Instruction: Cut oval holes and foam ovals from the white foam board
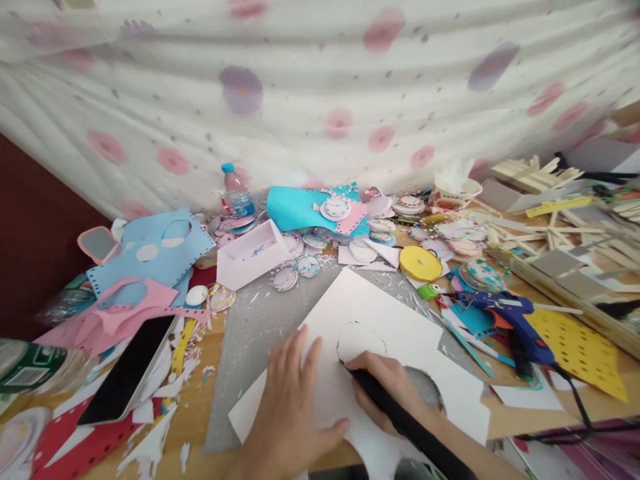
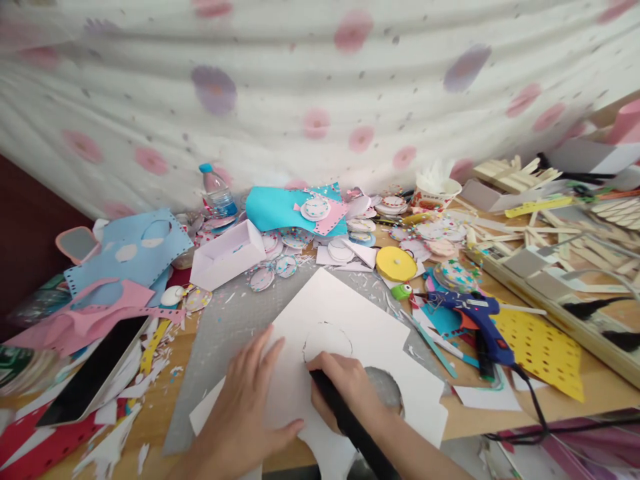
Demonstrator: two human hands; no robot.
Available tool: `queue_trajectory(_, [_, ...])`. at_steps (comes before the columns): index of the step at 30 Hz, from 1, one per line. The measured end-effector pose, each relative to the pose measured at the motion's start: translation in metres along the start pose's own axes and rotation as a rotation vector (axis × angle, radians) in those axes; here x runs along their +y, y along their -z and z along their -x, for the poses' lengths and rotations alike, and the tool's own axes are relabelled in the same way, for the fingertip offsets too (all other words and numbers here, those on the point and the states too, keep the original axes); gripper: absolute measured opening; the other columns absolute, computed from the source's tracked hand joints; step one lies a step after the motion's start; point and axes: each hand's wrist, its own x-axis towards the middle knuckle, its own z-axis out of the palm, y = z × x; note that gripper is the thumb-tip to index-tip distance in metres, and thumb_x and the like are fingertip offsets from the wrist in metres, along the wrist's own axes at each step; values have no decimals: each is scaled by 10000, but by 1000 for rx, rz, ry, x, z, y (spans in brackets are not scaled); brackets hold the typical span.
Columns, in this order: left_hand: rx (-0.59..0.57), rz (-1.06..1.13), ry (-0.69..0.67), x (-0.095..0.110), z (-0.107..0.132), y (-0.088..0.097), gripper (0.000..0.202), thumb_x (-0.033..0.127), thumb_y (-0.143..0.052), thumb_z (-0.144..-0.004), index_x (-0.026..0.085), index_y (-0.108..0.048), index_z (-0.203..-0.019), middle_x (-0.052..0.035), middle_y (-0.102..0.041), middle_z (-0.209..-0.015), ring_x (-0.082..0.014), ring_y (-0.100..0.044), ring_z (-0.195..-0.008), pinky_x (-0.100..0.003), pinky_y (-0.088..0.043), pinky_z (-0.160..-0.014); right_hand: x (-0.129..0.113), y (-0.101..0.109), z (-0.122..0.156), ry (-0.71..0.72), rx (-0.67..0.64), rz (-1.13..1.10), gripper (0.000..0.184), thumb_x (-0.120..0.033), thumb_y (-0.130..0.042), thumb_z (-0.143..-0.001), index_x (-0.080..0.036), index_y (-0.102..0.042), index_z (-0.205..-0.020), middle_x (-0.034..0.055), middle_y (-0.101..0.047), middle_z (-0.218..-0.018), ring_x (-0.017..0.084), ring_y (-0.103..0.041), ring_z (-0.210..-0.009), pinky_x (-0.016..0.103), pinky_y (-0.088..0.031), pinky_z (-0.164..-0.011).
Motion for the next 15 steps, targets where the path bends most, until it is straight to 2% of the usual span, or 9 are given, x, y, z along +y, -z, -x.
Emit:
queue_trajectory(1, [52,-81,24,-5,-6,0,1053,433,-807,-580,177,-303,-1469,-159,-179,-1586,-429,-127,-1432,-618,-110,-1157,1,-1,-3,3,16,8,260,-114,-491,-733,-234,-494,-963,-11,-607,-666,157,-581,-518,236,-423,-489])
queue_trajectory(3, [100,-151,31,-12,-16,2,1189,483,-834,-505,136,-246,-1479,-197,-128,-1590,-431,-131,-1431,-618,-125,-1143,3,-3,-12,16,32,20,261,-123,-491,-742,-232,-494,-980,-5,-615,-682,168,-596,-543,249,-441,-509])
queue_trajectory(6, [158,-74,62,-18,-32,20,1197,564,-820,-499,156,-253,-1471,-209,-206,-1567,-427,-203,-1410,-605,-161,-1121,5,-7,-25,26,43,25,258,-104,-488,-758,-227,-498,-984,1,-625,-700,169,-604,-560,257,-454,-532])
queue_trajectory(8, [143,128,136,-23,-47,43,1018,598,-740,-618,158,-323,-1435,-213,-368,-1487,-406,-316,-1364,-565,-220,-1104,5,-9,-29,40,38,18,250,-95,-480,-767,-226,-498,-979,0,-623,-692,163,-596,-549,257,-453,-531])
queue_trajectory(10, [40,482,287,-32,-62,68,776,594,-642,-736,175,-432,-1355,-181,-512,-1366,-383,-473,-1243,-527,-345,-1025,5,-10,-30,68,25,6,255,-97,-479,-764,-230,-495,-981,-3,-621,-687,161,-592,-546,256,-450,-527])
queue_trajectory(11, [-31,558,300,-38,-69,78,687,599,-625,-746,164,-519,-1267,-167,-599,-1250,-377,-563,-1124,-513,-427,-933,5,-9,-30,86,19,1,263,-99,-480,-759,-234,-491,-984,-8,-615,-681,159,-586,-538,255,-444,-519])
queue_trajectory(13, [-159,672,284,-50,-79,92,486,552,-663,-739,160,-663,-1027,-101,-695,-1034,-322,-637,-968,-431,-494,-832,6,-6,-31,117,19,-4,283,-97,-481,-754,-241,-484,-998,-18,-598,-669,155,-568,-524,257,-425,-508])
queue_trajectory(15, [-223,760,251,-59,-82,94,411,523,-675,-755,141,-689,-905,-78,-709,-920,-279,-656,-876,-391,-521,-768,9,-2,-34,154,33,-3,290,-93,-476,-758,-246,-479,-1004,-28,-573,-650,151,-547,-512,259,-402,-500])
